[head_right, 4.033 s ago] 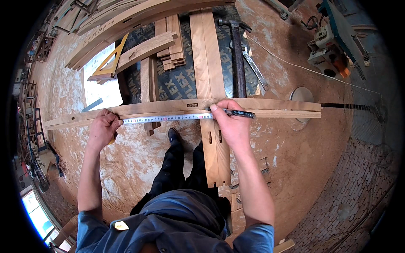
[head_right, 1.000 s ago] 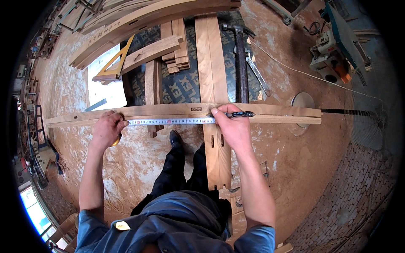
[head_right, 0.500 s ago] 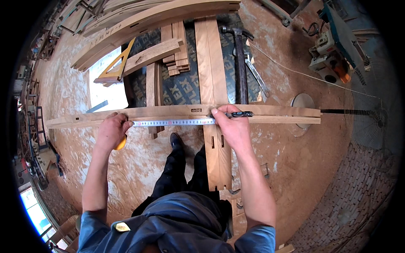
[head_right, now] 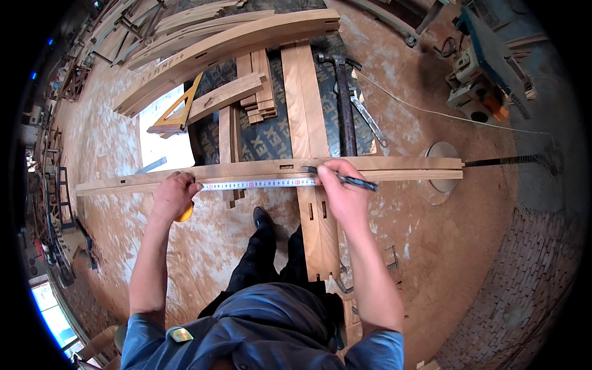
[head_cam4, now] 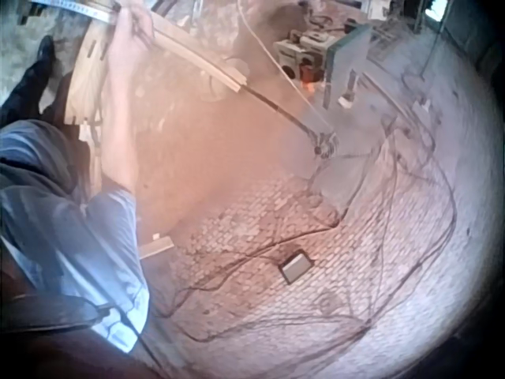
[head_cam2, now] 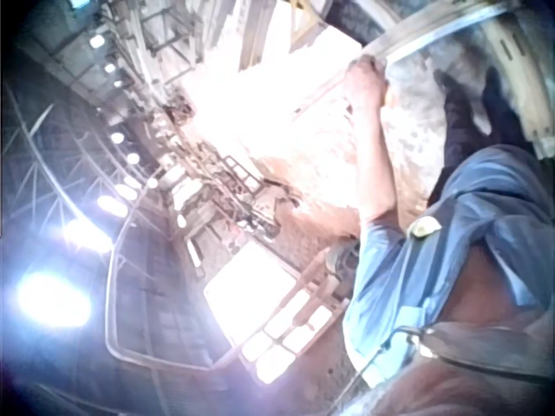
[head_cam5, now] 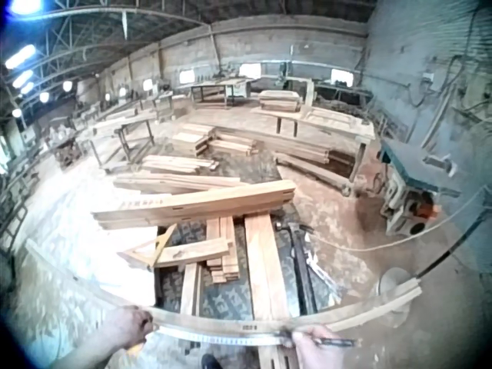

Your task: The person aligns a triangle ruler and a measuring tape against wooden boards, marking measurement lines with a marker.

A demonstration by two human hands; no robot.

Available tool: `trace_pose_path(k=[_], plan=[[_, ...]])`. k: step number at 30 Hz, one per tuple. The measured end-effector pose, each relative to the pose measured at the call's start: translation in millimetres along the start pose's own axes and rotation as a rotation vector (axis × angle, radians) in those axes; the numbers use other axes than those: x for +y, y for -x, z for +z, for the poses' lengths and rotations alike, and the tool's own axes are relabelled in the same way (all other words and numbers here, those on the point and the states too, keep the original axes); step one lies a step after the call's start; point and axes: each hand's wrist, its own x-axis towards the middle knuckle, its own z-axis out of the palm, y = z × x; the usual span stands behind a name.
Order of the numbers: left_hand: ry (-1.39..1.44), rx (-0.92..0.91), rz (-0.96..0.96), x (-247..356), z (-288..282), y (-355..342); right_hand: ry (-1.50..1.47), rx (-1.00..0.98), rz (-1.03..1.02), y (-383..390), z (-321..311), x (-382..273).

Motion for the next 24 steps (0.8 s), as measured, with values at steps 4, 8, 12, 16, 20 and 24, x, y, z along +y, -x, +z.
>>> trace_pose_path(k=[4,8,12,16,20,24], plan=[[-0.049,-0.004,0.004,0.5,-0.6,-0.3,-0.143,0.217,-0.064,40.2,-26.4,1.8],[-0.023,0.009,0.018,0.5,-0.6,1.4,-0.018,0.402,-0.027,84.8,-76.3,39.4],[-0.017,0.005,0.025,-0.3,-0.4,1.8,0.121,0.462,0.179,143.1,-147.6,127.3],[-0.059,0.001,0.015,0.3,-0.6,2.0,-0.047,0.592,0.699,216.5,-207.7,224.0],[-0.050,-0.028,-0.012,1.4,-0.8,1.4,0.178,0.503,1.016,287.5,-238.3,263.1],[-0.044,-0.047,-0.018,-0.7,0.5,0.0,0.076,0.552,1.096,307.5,-236.2,271.9]])
